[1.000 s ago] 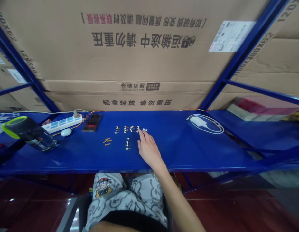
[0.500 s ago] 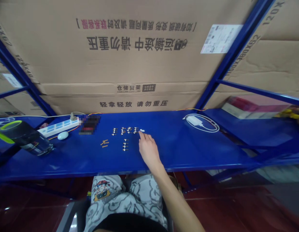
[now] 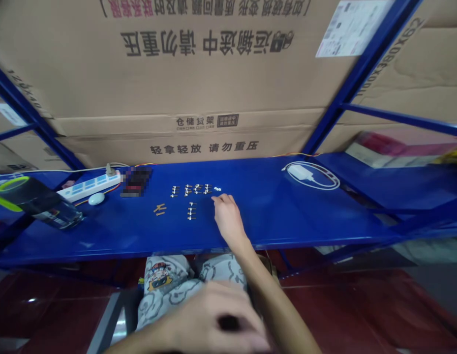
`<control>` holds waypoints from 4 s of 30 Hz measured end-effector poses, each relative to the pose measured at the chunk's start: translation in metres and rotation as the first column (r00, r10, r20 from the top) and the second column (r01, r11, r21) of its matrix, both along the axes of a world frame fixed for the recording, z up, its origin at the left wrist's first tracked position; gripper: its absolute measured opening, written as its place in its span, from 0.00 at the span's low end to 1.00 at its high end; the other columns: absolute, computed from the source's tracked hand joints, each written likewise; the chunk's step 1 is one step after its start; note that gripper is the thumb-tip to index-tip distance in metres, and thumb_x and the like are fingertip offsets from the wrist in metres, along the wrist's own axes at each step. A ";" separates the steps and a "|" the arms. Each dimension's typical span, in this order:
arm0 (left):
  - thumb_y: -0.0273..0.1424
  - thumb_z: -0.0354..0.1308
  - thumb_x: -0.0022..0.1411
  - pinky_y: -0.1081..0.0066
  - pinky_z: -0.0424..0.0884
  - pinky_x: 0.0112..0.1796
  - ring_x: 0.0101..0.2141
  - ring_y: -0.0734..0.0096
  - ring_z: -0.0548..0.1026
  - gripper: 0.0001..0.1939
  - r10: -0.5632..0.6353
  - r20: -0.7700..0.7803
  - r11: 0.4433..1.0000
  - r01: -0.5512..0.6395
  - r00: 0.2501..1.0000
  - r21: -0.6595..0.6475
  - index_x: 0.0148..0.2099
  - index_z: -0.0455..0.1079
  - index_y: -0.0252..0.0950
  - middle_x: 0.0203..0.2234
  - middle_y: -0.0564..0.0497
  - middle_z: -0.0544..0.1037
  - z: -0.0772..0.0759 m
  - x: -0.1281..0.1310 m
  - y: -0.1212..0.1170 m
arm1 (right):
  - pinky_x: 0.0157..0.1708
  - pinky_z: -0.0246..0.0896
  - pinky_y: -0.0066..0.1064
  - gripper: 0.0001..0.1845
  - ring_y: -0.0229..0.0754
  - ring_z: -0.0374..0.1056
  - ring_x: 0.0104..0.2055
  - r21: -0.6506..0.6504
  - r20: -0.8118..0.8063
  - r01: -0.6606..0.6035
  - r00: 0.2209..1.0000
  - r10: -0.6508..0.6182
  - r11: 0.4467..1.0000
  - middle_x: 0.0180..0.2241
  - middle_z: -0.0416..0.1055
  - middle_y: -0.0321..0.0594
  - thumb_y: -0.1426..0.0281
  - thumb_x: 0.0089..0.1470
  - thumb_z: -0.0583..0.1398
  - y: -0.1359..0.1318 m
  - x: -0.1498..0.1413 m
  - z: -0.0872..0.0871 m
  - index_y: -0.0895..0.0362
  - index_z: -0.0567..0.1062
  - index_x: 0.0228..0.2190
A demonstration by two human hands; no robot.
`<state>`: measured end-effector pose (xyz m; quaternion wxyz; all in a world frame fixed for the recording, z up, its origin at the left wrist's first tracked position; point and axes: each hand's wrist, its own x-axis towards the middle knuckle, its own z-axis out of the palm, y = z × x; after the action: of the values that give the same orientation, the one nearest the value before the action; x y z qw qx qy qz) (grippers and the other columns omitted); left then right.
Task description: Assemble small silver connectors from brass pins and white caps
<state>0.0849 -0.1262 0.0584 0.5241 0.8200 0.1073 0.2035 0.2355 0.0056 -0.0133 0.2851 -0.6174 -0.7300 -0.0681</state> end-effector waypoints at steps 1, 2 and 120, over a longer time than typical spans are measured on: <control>0.40 0.58 0.72 0.71 0.73 0.42 0.34 0.71 0.78 0.15 0.186 0.093 0.982 -0.189 0.978 0.025 0.38 0.77 0.35 0.32 0.51 0.82 0.002 -0.018 0.014 | 0.45 0.69 0.40 0.19 0.51 0.71 0.42 -0.009 0.001 0.019 1.000 -0.019 1.000 0.39 0.77 0.51 0.79 0.64 0.53 -0.001 -0.001 0.001 0.62 0.82 0.47; 0.38 0.58 0.71 0.71 0.72 0.40 0.33 0.71 0.77 0.14 0.360 0.126 0.929 -0.368 0.924 0.043 0.36 0.77 0.36 0.30 0.52 0.81 0.004 -0.037 0.029 | 0.46 0.69 0.40 0.18 0.51 0.71 0.41 -0.018 0.001 0.040 0.999 -0.040 0.999 0.39 0.77 0.52 0.79 0.64 0.54 -0.001 -0.001 0.002 0.62 0.82 0.46; 0.37 0.56 0.74 0.68 0.73 0.46 0.43 0.65 0.82 0.11 0.622 -0.017 0.760 -0.598 0.783 0.255 0.55 0.63 0.43 0.40 0.54 0.83 -0.043 -0.086 0.113 | 0.44 0.66 0.37 0.10 0.44 0.75 0.39 -0.107 -0.703 -0.594 0.612 0.362 0.797 0.35 0.81 0.37 0.60 0.59 0.65 -0.021 -0.028 0.029 0.53 0.81 0.34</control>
<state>-0.0008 -0.0132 0.0152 0.3219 0.8057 0.3696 0.3327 0.2071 -0.0151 0.0161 0.4202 -0.4182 -0.7236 0.3536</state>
